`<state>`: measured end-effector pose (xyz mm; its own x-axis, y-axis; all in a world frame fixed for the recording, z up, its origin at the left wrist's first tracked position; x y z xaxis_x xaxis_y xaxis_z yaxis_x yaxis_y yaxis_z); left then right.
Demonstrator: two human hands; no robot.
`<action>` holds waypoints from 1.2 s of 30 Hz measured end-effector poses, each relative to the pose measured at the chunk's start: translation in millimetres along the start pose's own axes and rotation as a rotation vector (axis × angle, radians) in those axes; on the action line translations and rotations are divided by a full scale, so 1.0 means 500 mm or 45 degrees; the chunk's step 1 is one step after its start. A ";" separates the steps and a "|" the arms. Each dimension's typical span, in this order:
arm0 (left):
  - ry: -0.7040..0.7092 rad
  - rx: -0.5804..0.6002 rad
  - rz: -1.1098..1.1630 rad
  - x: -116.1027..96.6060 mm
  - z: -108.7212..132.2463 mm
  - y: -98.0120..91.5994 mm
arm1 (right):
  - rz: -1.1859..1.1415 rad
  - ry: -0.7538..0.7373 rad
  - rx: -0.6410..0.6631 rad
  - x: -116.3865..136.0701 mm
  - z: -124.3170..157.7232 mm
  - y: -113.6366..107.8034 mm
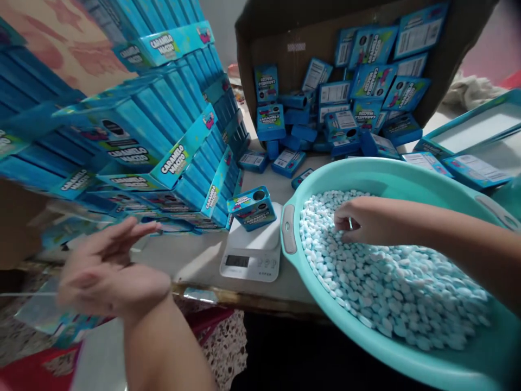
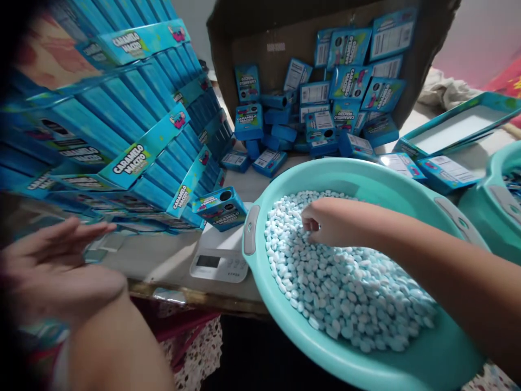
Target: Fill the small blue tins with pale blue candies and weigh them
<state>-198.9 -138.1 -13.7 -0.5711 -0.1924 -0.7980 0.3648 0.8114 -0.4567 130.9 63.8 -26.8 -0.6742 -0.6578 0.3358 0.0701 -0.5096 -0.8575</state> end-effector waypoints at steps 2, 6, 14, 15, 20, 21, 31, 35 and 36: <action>0.024 -0.390 0.136 0.019 0.009 -0.013 | 0.033 0.000 -0.006 0.000 -0.002 0.004; -0.223 -0.650 0.292 0.074 0.043 0.019 | 0.048 0.015 -0.004 -0.003 -0.003 0.005; -0.464 0.136 0.141 0.104 0.088 0.104 | 0.050 0.062 -0.019 -0.016 -0.004 0.005; -0.481 0.140 0.184 0.100 0.089 0.106 | 0.049 0.060 -0.018 -0.016 -0.004 0.005; -0.539 0.231 0.288 0.094 0.092 0.127 | 0.074 0.077 -0.012 -0.015 -0.005 0.003; -0.576 0.227 0.327 0.098 0.094 0.130 | 0.081 0.079 -0.015 -0.013 -0.004 0.001; -0.724 0.363 0.545 0.099 0.114 0.173 | -0.214 0.109 -0.281 0.007 0.023 -0.083; -0.649 0.231 0.580 0.096 0.108 0.163 | -0.280 0.074 -0.402 0.034 0.008 -0.150; -0.638 0.219 0.591 0.096 0.108 0.161 | -0.269 0.033 -0.454 0.052 0.000 -0.169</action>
<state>-156.9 -111.7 -110.0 0.0644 -0.1124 -0.9916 0.6237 0.7802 -0.0480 107.3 89.9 54.3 -0.6650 -0.5431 0.5127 -0.3277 -0.4047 -0.8537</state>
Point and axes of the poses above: each hand's wrist, its own z-axis away from the middle knuckle, its own y-axis out of the palm, x = y × z, the point moved 5 cm from there along -z, towards the middle knuckle, and after that the axes turned 2 degrees about y, right-handed, at the moved point
